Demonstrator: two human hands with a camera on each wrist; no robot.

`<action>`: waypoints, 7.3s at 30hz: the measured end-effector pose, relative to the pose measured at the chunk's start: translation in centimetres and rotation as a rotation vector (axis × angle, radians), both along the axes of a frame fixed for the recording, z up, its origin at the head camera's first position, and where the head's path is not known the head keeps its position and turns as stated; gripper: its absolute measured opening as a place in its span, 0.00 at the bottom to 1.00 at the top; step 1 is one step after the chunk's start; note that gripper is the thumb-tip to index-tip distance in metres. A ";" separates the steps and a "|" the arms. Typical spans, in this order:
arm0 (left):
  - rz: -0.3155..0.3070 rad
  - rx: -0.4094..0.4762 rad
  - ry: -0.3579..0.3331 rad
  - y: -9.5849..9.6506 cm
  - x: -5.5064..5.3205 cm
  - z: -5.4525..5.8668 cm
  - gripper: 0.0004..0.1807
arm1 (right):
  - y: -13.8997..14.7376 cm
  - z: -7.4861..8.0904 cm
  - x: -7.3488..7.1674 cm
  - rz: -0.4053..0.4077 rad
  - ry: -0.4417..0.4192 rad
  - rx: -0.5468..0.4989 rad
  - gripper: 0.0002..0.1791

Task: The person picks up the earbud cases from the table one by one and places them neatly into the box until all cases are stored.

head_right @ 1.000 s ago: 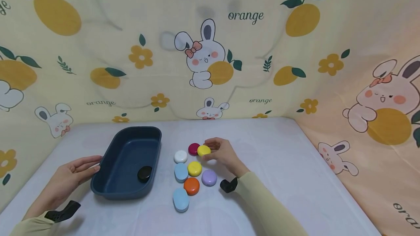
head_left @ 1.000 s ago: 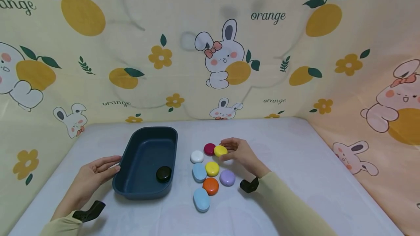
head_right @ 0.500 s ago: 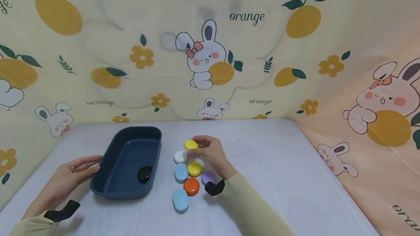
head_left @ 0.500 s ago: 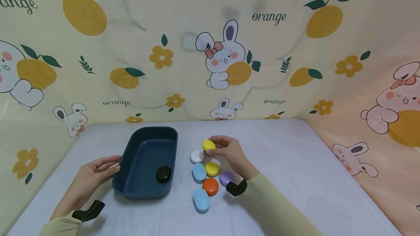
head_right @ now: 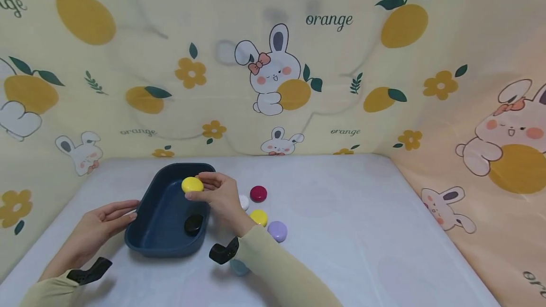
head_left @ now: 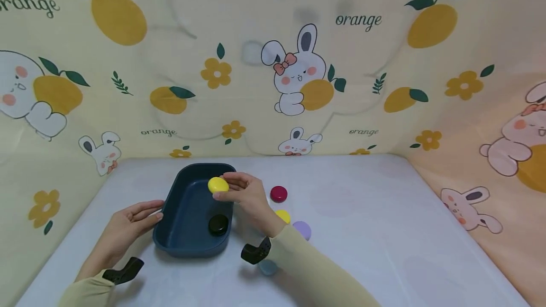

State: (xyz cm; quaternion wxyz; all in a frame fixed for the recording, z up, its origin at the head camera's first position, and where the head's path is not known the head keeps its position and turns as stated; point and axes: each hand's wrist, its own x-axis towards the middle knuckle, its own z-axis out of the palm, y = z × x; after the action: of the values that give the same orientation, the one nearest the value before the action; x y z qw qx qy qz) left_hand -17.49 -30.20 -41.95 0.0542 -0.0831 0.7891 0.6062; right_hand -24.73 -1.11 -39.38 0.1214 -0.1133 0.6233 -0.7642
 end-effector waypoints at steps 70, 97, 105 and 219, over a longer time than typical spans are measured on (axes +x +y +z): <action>0.000 -0.062 -0.029 0.4 0.2 0.4 0.36 | -2.6 -0.5 0.2 0.164 0.231 0.505 0.18; 0.020 -0.029 -0.034 0.5 0.1 0.0 0.35 | 3.4 3.9 0.0 0.099 0.091 0.062 0.19; 0.006 -0.039 -0.012 0.3 0.2 -0.2 0.36 | 7.4 3.3 1.3 0.077 0.071 0.077 0.24; 0.000 -0.053 -0.051 0.5 0.2 0.2 0.37 | 13.1 -3.6 2.9 0.581 0.419 0.646 0.34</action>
State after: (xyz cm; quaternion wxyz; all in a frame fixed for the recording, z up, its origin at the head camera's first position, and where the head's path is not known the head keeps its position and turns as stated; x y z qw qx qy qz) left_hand -17.27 -29.68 -41.78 0.0719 -0.0999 0.8032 0.5828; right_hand -21.84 11.94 -42.94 0.2307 -0.3906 0.7824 -0.4267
